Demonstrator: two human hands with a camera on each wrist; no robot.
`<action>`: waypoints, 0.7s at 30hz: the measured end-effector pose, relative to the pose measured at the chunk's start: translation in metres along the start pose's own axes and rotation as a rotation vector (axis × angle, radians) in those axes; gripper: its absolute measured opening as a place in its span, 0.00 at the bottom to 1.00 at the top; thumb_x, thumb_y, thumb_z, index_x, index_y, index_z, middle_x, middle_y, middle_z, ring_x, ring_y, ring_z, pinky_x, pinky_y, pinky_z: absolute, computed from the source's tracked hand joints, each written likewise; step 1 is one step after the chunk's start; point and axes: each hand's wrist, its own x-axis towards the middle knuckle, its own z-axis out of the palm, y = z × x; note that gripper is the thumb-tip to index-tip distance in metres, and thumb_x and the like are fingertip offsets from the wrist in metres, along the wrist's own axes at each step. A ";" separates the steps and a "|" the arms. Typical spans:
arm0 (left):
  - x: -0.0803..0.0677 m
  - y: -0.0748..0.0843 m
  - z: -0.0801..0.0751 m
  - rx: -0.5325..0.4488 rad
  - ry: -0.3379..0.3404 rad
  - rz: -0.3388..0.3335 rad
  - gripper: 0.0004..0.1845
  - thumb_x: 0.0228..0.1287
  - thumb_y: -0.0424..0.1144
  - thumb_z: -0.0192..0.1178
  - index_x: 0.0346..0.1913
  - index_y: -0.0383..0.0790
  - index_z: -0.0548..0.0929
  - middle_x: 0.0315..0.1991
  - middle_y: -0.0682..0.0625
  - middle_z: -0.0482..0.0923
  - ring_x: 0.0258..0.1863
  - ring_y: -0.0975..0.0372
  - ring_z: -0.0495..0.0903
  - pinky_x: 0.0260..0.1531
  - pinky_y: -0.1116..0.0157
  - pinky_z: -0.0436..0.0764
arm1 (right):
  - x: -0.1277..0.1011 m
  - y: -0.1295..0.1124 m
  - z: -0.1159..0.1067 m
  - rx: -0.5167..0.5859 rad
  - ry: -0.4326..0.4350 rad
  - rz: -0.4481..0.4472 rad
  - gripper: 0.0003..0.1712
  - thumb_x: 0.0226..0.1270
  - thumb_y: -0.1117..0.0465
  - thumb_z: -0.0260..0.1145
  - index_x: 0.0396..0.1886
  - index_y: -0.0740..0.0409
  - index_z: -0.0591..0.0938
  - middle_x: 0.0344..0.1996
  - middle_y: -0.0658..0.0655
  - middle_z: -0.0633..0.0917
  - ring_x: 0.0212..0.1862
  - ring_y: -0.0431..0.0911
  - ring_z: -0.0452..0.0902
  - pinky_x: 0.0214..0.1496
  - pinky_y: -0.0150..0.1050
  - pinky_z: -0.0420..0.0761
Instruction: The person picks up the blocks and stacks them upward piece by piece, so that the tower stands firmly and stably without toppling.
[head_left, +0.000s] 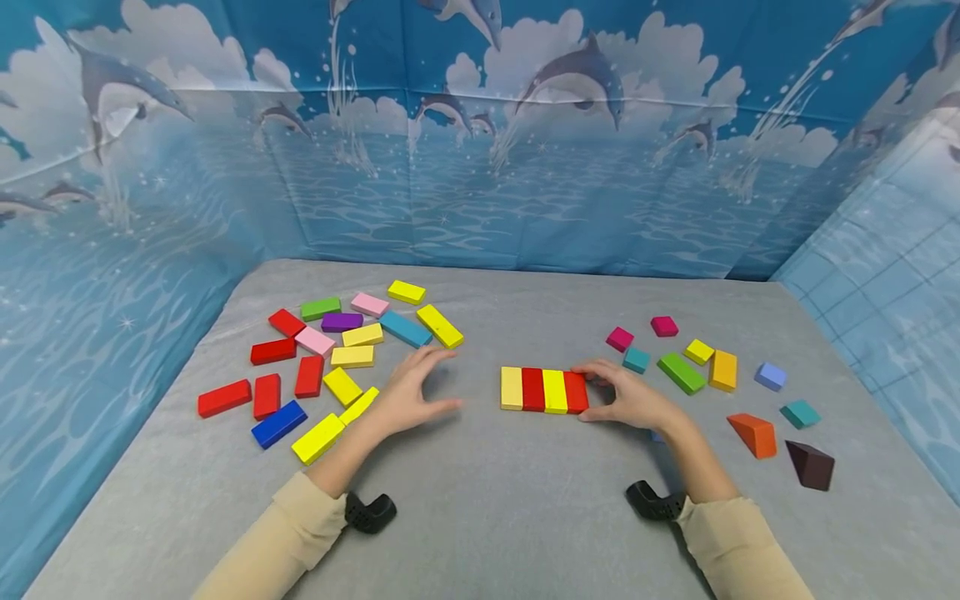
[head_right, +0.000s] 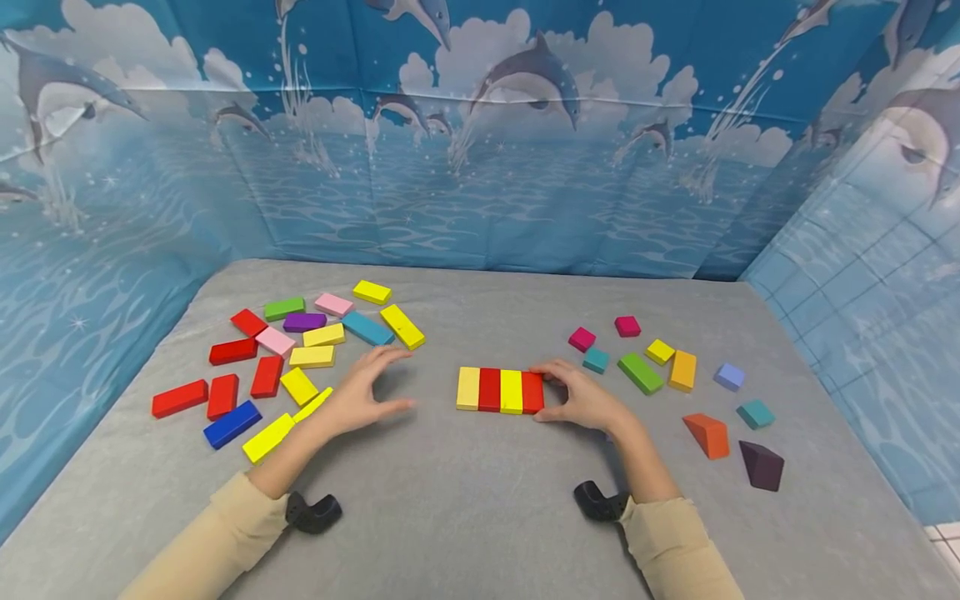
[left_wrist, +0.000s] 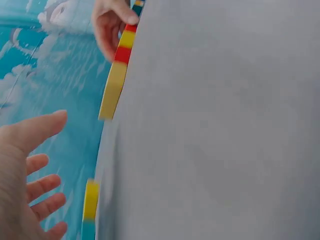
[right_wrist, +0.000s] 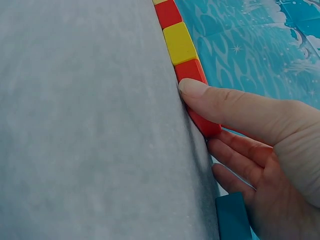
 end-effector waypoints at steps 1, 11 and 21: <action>-0.009 -0.003 -0.006 0.001 0.008 -0.016 0.36 0.50 0.49 0.67 0.63 0.43 0.68 0.58 0.47 0.67 0.57 0.55 0.66 0.55 0.48 0.66 | 0.000 0.000 0.000 -0.006 0.003 0.003 0.36 0.49 0.56 0.73 0.58 0.62 0.72 0.52 0.61 0.74 0.52 0.54 0.68 0.56 0.56 0.68; -0.078 -0.026 -0.041 0.159 0.129 -0.129 0.30 0.45 0.42 0.71 0.55 0.42 0.75 0.46 0.46 0.72 0.48 0.56 0.69 0.48 0.49 0.67 | -0.001 0.000 0.001 0.004 0.003 0.018 0.36 0.48 0.57 0.73 0.58 0.61 0.71 0.53 0.60 0.74 0.53 0.53 0.67 0.56 0.55 0.68; -0.097 -0.035 -0.041 0.175 0.193 -0.163 0.25 0.45 0.32 0.70 0.51 0.38 0.78 0.43 0.46 0.73 0.44 0.54 0.71 0.43 0.51 0.71 | -0.001 0.000 0.001 -0.010 0.006 0.007 0.36 0.49 0.56 0.73 0.58 0.61 0.72 0.53 0.61 0.74 0.53 0.54 0.68 0.55 0.56 0.69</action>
